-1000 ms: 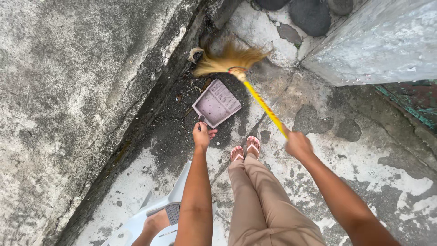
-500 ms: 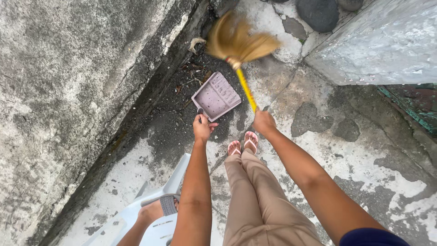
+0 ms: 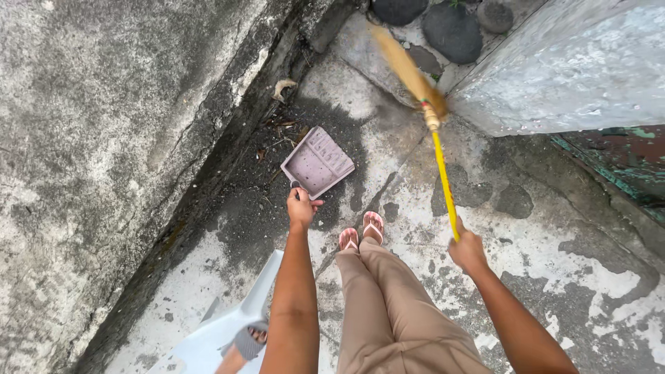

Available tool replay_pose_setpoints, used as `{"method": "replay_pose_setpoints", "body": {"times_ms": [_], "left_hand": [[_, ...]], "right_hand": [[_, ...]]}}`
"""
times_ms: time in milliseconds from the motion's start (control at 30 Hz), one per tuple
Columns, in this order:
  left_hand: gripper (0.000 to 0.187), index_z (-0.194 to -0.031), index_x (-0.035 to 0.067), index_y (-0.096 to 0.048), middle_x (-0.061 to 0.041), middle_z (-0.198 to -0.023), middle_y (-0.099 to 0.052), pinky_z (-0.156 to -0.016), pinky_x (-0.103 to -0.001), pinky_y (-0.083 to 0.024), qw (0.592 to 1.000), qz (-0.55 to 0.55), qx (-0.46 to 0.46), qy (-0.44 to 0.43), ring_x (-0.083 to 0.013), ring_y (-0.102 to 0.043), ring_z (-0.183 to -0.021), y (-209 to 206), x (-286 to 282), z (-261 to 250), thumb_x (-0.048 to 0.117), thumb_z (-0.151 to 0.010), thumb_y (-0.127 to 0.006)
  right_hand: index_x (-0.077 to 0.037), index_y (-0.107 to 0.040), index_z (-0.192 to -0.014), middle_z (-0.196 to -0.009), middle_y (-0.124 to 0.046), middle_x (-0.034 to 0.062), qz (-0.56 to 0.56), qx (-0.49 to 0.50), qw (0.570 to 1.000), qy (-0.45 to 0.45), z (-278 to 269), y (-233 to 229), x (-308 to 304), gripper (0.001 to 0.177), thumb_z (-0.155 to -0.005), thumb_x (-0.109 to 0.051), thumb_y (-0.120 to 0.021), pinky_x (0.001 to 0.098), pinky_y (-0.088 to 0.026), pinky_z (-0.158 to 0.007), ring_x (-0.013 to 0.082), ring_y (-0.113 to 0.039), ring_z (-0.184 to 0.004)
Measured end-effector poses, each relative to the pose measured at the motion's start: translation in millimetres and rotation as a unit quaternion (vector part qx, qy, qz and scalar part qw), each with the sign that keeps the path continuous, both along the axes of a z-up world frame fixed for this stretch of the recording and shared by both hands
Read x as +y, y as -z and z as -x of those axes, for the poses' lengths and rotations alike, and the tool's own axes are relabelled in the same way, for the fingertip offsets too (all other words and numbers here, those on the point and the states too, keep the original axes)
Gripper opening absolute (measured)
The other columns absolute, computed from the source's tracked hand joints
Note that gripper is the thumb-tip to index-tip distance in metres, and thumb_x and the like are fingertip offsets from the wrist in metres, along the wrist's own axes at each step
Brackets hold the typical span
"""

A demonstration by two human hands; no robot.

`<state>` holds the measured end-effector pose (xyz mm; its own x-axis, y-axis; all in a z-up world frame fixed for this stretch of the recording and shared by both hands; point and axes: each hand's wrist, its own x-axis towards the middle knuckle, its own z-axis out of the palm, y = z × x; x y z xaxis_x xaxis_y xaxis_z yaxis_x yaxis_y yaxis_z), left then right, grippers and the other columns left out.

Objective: The person sweeps debris from a concrete outdoor floor into a pile using a broom and then brushes the debris into a dustpan.

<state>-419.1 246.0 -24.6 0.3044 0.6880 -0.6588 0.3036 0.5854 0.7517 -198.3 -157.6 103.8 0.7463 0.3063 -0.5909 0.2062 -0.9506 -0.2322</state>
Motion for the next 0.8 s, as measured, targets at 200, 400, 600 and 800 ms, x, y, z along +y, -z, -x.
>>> {"method": "replay_pose_setpoints", "body": {"times_ms": [200, 400, 600, 800], "left_hand": [[0.031, -0.106, 0.008, -0.055, -0.015, -0.065, -0.072, -0.039, -0.027, -0.040, 0.998, -0.007, 0.039, 0.043, -0.0158, -0.057, -0.044, -8, 6, 6, 0.037, -0.108, -0.042], [0.032, -0.107, 0.006, -0.054, -0.015, -0.066, -0.069, -0.039, -0.028, -0.041, 0.998, 0.027, 0.021, 0.043, -0.0170, -0.064, -0.049, -9, 6, 9, 0.037, -0.108, -0.044], [0.032, -0.119, 0.011, -0.056, -0.014, -0.066, -0.066, -0.039, -0.031, -0.040, 0.995, 0.067, 0.026, 0.068, -0.0225, -0.069, -0.053, -17, 3, 4, 0.039, -0.106, -0.046], [0.049, -0.137, 0.011, -0.051, -0.012, -0.072, -0.065, -0.043, -0.032, -0.042, 0.951, -0.018, 0.225, 0.209, -0.0198, -0.061, -0.054, -44, 35, 25, 0.042, -0.100, -0.055]], "right_hand": [[-0.002, -0.063, -0.123, -0.107, -0.070, 0.0293, -0.043, 0.046, 0.997, 0.053, 5, 102, 107, 0.050, -0.074, -0.008, -0.071, 0.0480, -0.058, -0.087, 0.0441, -0.070, -0.101], [-0.010, -0.062, -0.132, -0.100, -0.071, 0.0286, -0.078, 0.123, 0.986, -0.084, 40, 87, 122, 0.052, -0.080, -0.010, -0.065, 0.0487, -0.058, -0.083, 0.0450, -0.069, -0.097], [-0.035, -0.042, -0.154, -0.088, -0.073, 0.0250, -0.043, 0.164, 0.984, 0.053, 95, -40, -25, 0.079, -0.083, -0.004, -0.060, 0.0448, -0.057, -0.071, 0.0367, -0.073, -0.071], [-0.016, -0.038, -0.159, -0.091, -0.072, 0.0294, 0.060, 0.004, 0.992, 0.115, 176, -69, -133, 0.079, -0.085, -0.009, -0.063, 0.0518, -0.059, -0.082, 0.0439, -0.073, -0.084]]}}
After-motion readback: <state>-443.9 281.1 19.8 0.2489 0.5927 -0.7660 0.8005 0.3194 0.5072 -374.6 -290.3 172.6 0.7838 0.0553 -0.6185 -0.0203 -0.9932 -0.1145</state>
